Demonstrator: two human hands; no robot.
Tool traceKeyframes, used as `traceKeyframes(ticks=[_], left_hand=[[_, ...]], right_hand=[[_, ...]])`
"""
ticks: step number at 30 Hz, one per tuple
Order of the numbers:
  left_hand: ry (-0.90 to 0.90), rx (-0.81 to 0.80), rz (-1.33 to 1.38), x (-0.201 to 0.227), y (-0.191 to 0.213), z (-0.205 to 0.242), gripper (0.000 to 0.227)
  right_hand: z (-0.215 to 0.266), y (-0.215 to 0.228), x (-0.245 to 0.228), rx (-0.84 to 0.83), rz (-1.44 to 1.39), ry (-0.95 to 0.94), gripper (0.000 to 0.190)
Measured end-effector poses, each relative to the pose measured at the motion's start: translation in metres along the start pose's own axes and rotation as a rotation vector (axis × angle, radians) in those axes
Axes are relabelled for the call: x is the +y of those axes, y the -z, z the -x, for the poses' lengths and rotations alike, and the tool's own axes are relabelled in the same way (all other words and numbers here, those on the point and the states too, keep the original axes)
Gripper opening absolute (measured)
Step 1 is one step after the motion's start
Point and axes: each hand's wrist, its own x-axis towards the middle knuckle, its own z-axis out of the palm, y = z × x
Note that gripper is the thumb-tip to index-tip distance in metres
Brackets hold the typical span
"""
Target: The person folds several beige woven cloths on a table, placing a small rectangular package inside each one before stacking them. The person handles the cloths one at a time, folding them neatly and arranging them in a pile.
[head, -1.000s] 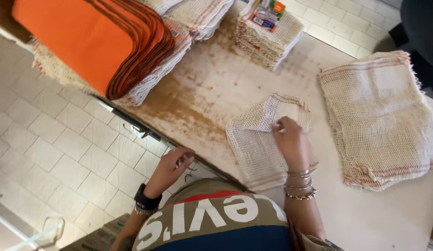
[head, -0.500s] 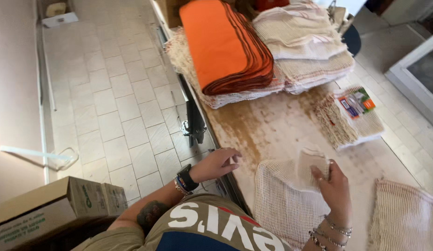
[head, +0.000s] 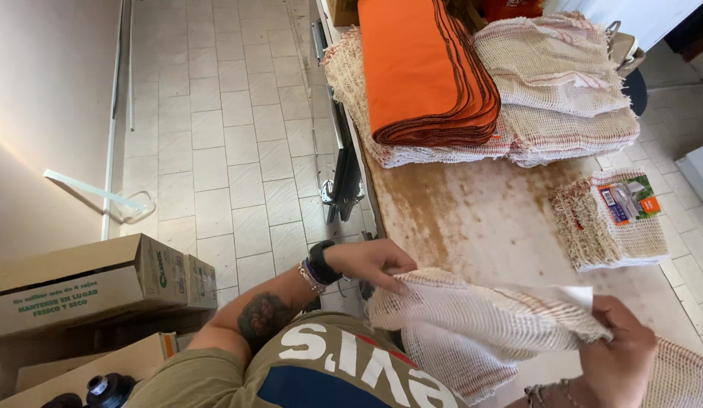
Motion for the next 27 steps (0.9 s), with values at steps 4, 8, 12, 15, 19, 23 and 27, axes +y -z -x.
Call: traceKeyframes(ticks=[4, 8, 12, 15, 19, 23, 27], left_hand=[[-0.031, 0.235, 0.170, -0.031, 0.014, -0.016, 0.043], [0.303, 0.637, -0.243, -0.117, 0.050, -0.030, 0.017], [0.379, 0.679, -0.789, -0.239, 0.088, -0.020, 0.035], [0.379, 0.632, -0.703, -0.225, 0.086, -0.017, 0.038], [0.390, 0.580, -0.549, -0.188, 0.099, -0.019, 0.042], [0.475, 0.522, -0.439, -0.162, 0.108, -0.011, 0.041], [0.501, 0.626, -0.481, -0.163, 0.105, -0.011, 0.027]], right_hand=[[-0.072, -0.031, 0.016, -0.035, -0.097, 0.124, 0.025], [-0.146, -0.106, 0.061, 0.182, 0.205, 0.051, 0.030], [-0.132, -0.168, 0.071, 0.181, 0.246, 0.190, 0.025], [-0.114, -0.212, 0.075, -0.145, 0.129, 0.201, 0.017], [-0.101, -0.227, 0.064, -0.271, 0.169, 0.156, 0.045], [-0.117, -0.232, 0.074, -0.297, 0.331, 0.115, 0.046], [-0.150, -0.250, 0.076, -0.126, 0.690, 0.030, 0.021]])
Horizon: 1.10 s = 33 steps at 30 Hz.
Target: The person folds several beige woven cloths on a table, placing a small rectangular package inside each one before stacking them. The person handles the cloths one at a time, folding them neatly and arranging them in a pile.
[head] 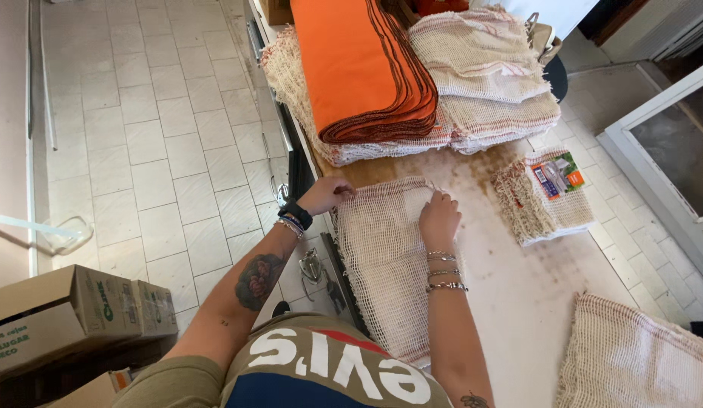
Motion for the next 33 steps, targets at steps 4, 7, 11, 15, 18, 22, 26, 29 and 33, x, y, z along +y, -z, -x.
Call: traceKeyframes(ticks=[4, 7, 11, 15, 18, 22, 26, 29, 33], left_hand=[[-0.025, 0.061, -0.018, -0.036, -0.014, -0.017, 0.023], [-0.064, 0.141, -0.077, -0.058, -0.022, -0.024, 0.020], [0.052, 0.162, 0.069, -0.049, -0.014, -0.016, 0.036], [0.180, 0.135, 0.219, 0.015, 0.009, 0.009, 0.047], [0.209, 0.074, 0.179, 0.015, 0.007, 0.005, 0.041], [0.183, 0.046, -0.015, -0.007, 0.001, -0.004, 0.043], [0.208, 0.285, 0.047, -0.018, -0.001, -0.001, 0.030], [0.252, 0.357, 0.114, -0.034, 0.002, 0.004, 0.027], [0.316, 0.413, 0.185, -0.034, 0.010, 0.016, 0.027]], right_hand=[[-0.025, -0.031, -0.007, 0.078, -0.052, 0.027, 0.027], [-0.007, -0.004, -0.022, 0.018, -0.305, 0.052, 0.053], [-0.010, -0.022, -0.013, 0.075, -0.338, 0.118, 0.064], [-0.010, -0.035, -0.010, 0.046, -0.179, 0.128, 0.062], [-0.008, -0.024, -0.015, -0.006, -0.164, 0.144, 0.066], [-0.015, -0.024, -0.008, -0.058, -0.185, 0.140, 0.076], [-0.015, -0.015, -0.008, -0.088, -0.200, 0.105, 0.083], [-0.014, -0.010, -0.010, -0.101, -0.174, 0.077, 0.087], [-0.012, -0.006, -0.011, -0.117, -0.169, 0.048, 0.093]])
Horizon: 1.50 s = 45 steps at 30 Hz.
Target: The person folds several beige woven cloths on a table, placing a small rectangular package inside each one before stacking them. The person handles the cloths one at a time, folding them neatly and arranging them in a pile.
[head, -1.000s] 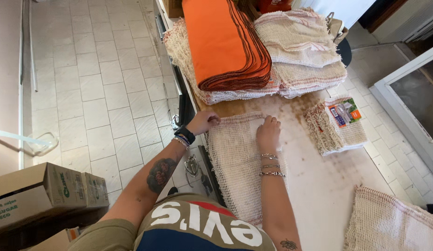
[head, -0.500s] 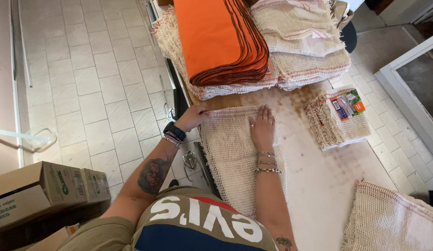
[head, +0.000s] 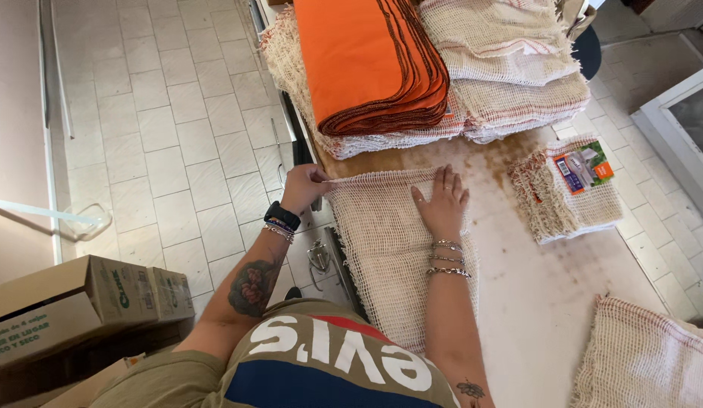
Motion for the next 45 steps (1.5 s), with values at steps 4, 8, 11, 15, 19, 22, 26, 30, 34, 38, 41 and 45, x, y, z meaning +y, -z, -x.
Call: traceKeyframes(ticks=[4, 8, 11, 15, 19, 22, 26, 30, 34, 38, 41, 45], left_hand=[[-0.046, 0.014, -0.046, -0.003, 0.010, 0.002, 0.038], [-0.164, -0.029, -0.231, 0.015, 0.015, 0.011, 0.035], [-0.157, -0.066, -0.211, 0.004, 0.009, 0.004, 0.031], [-0.066, -0.098, -0.066, -0.011, 0.003, -0.005, 0.022], [-0.099, 0.010, -0.138, -0.001, 0.008, -0.005, 0.017], [-0.154, 0.084, -0.295, 0.018, 0.017, 0.007, 0.016], [-0.378, 0.128, -0.456, -0.006, 0.004, -0.001, 0.017], [-0.613, 0.150, -0.451, 0.009, -0.001, 0.017, 0.016], [-0.657, 0.145, -0.600, -0.005, -0.006, 0.008, 0.002], [-0.676, 0.113, -0.588, -0.012, -0.022, -0.003, 0.006], [-0.685, 0.141, -0.643, 0.005, -0.024, 0.008, 0.015], [-0.710, 0.023, -0.633, 0.058, -0.023, 0.060, 0.025]], right_hand=[[0.001, 0.005, -0.001, 0.034, -0.012, 0.020, 0.091], [-0.005, 0.013, 0.002, -0.023, -0.045, -0.019, 0.100], [0.000, 0.024, -0.005, -0.050, -0.058, -0.044, 0.107], [0.003, 0.031, -0.011, -0.064, -0.032, -0.087, 0.109], [-0.001, 0.037, -0.011, -0.079, -0.057, -0.101, 0.110], [0.000, 0.048, -0.013, -0.132, -0.110, -0.104, 0.114], [-0.002, 0.065, -0.015, -0.223, -0.131, -0.122, 0.124], [-0.006, 0.065, -0.011, -0.209, -0.173, -0.112, 0.134], [-0.005, 0.058, -0.009, -0.176, -0.150, -0.126, 0.135], [-0.002, 0.047, -0.001, -0.098, -0.188, -0.131, 0.127], [0.019, 0.042, 0.017, 0.034, -0.205, -0.119, 0.099], [0.095, 0.044, 0.077, 0.116, -0.104, -0.166, 0.046]])
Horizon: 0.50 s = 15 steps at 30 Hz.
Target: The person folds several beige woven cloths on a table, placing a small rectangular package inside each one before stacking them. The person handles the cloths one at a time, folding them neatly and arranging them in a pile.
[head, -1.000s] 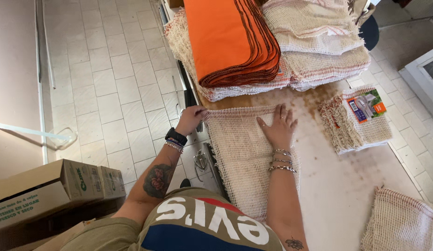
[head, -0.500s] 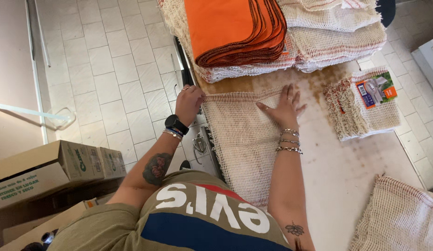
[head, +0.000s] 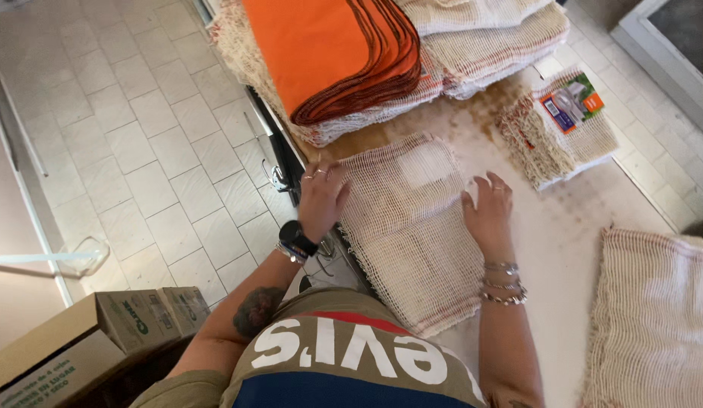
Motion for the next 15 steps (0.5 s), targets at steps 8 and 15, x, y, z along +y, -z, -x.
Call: traceKeyframes(ticks=[8, 15], left_hand=[[-1.013, -0.471, 0.538, 0.113, -0.049, 0.089, 0.045], [-1.123, -0.420, 0.455, 0.129, -0.060, 0.111, 0.019]], right_hand=[[0.118, 0.022, 0.065, -0.305, 0.071, -0.362, 0.052], [0.161, 0.038, 0.092, -0.224, -0.665, -0.485, 0.013]])
